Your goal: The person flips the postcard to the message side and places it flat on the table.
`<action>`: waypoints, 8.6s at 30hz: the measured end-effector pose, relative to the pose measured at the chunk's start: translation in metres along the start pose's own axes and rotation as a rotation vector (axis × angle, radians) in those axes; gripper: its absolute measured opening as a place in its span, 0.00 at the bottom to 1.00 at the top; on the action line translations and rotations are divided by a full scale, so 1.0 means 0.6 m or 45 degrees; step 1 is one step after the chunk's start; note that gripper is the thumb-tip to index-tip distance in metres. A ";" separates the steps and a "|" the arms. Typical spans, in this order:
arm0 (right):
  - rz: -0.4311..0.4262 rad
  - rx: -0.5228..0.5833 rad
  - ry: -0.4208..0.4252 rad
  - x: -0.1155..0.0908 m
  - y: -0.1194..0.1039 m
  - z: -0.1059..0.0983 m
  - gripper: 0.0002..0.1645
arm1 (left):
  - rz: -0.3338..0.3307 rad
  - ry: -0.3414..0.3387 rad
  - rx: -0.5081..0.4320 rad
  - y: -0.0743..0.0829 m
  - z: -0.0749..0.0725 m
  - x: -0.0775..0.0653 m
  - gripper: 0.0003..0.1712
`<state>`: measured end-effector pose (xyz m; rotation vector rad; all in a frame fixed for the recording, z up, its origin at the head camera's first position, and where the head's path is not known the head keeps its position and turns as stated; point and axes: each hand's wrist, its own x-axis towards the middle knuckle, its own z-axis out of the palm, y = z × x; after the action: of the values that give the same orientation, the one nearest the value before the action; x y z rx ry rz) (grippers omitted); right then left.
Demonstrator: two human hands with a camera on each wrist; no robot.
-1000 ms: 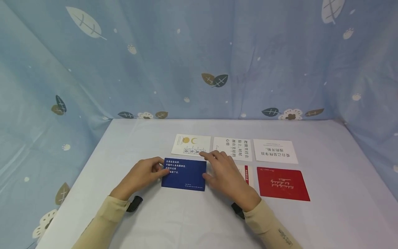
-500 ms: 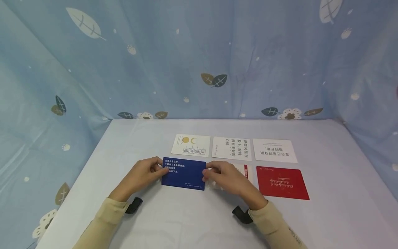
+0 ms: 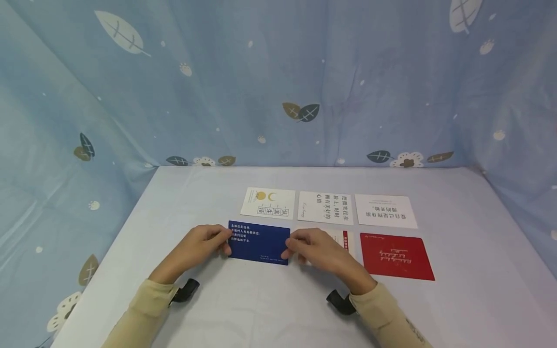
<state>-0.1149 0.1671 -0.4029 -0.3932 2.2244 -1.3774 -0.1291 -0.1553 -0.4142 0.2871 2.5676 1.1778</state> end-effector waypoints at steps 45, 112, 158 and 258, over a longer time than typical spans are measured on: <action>-0.055 0.045 0.136 -0.009 -0.008 -0.014 0.18 | 0.181 -0.033 -0.324 0.005 -0.019 -0.014 0.24; -0.271 -0.569 0.502 0.002 -0.012 0.015 0.28 | 0.446 0.370 0.566 0.036 -0.003 -0.015 0.24; 0.028 -0.949 0.295 0.047 -0.023 0.038 0.28 | 0.415 0.360 0.931 0.038 0.037 0.003 0.27; -0.351 -0.803 0.621 0.075 0.003 -0.043 0.42 | 0.233 0.057 0.610 0.030 -0.034 0.160 0.41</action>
<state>-0.1667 0.1658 -0.4065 -0.6500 3.1046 -0.9213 -0.2252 -0.1292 -0.4059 0.6158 2.8853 0.6056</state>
